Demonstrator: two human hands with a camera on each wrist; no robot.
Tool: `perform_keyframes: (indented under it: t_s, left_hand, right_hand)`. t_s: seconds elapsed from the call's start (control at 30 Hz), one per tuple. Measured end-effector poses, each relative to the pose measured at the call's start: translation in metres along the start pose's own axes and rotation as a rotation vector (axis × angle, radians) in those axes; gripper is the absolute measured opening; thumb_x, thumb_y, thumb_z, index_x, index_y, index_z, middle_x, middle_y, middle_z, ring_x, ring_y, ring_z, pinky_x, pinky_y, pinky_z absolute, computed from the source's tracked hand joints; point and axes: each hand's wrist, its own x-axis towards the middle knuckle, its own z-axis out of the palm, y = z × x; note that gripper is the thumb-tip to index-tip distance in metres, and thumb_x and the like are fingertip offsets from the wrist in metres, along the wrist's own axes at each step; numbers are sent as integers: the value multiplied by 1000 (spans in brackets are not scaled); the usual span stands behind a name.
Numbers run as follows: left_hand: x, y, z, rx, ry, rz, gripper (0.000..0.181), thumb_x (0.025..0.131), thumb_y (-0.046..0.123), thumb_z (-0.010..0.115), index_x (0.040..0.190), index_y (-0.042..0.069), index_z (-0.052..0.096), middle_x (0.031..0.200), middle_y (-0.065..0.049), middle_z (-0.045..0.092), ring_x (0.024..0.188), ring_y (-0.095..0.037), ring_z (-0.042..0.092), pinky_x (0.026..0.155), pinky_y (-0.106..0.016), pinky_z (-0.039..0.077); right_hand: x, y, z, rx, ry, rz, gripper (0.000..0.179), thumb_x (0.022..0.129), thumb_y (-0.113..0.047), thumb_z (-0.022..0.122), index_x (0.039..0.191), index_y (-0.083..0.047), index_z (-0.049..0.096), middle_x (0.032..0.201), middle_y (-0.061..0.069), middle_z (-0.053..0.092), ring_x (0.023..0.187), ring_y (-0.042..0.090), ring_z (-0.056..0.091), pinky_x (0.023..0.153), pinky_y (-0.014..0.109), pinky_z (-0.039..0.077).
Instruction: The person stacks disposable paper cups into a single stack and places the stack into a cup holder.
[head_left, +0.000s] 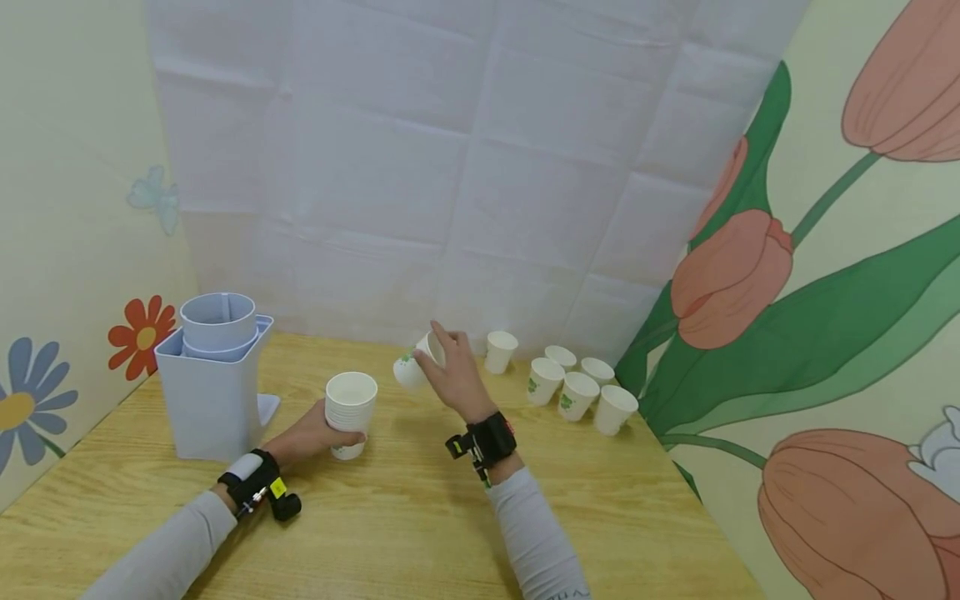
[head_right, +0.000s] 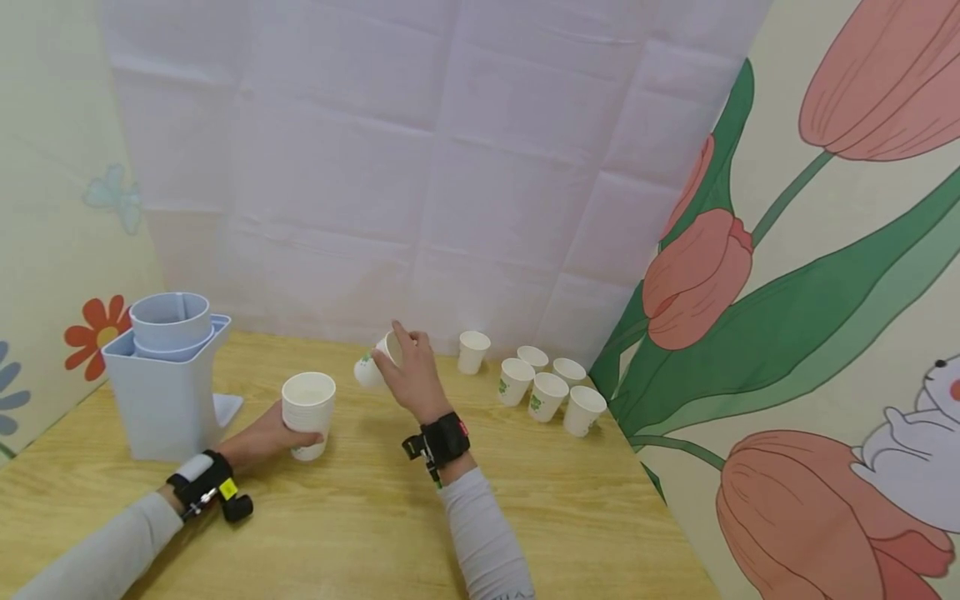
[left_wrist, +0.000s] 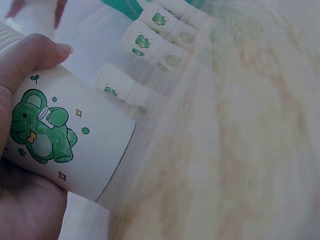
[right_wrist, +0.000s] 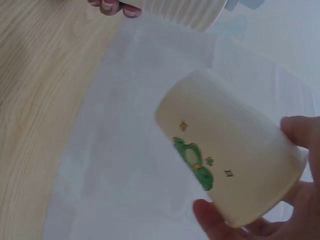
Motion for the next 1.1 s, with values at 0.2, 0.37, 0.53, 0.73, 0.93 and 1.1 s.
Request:
perform_keyframes:
  t_s: [0.2, 0.37, 0.53, 0.73, 0.93, 1.1]
  left_hand:
    - [1, -1, 0, -3, -2, 15, 73, 85, 16, 81, 143, -3, 40, 130, -20, 58, 118, -31, 57, 106, -53, 42]
    - [1, -2, 0, 10, 6, 6, 72, 86, 19, 80, 143, 0, 42, 130, -18, 59, 117, -28, 57, 107, -55, 42]
    - [1, -3, 0, 7, -5, 24, 69, 86, 19, 80, 142, 2, 43, 130, -18, 59, 118, -31, 56, 106, -57, 42]
    - [1, -4, -1, -4, -15, 47, 67, 86, 16, 79, 140, 0, 43, 131, -19, 58, 118, -32, 57, 104, -55, 43]
    - [0, -2, 0, -7, -13, 38, 68, 87, 15, 79, 142, 0, 42, 132, -20, 59, 118, -31, 57, 104, -55, 44]
    - [1, -2, -1, -5, -10, 32, 70, 86, 15, 80, 143, 0, 41, 132, -21, 58, 119, -33, 57, 105, -57, 43]
  right_hand:
    - [1, -14, 8, 92, 124, -224, 63, 106, -40, 52, 159, -11, 34, 138, 24, 43, 125, 36, 49, 105, 54, 44]
    - [-1, -23, 18, 121, 154, -392, 68, 105, -55, 42, 156, -9, 38, 136, 22, 44, 121, 32, 50, 100, 49, 48]
    - [-5, -31, 28, 115, 98, -449, 68, 105, -56, 39, 154, -8, 39, 139, 19, 43, 118, 28, 52, 95, 40, 52]
    - [-10, -34, 41, 71, 18, -444, 58, 105, -30, 57, 156, -11, 37, 145, 17, 42, 128, 29, 50, 103, 41, 50]
    - [-12, -35, 47, 21, -35, -474, 57, 106, -30, 55, 156, -9, 38, 145, 17, 43, 130, 30, 48, 101, 40, 51]
    - [-13, -36, 47, 22, -69, -462, 57, 105, -25, 57, 156, -10, 37, 147, 17, 42, 132, 30, 47, 101, 40, 51]
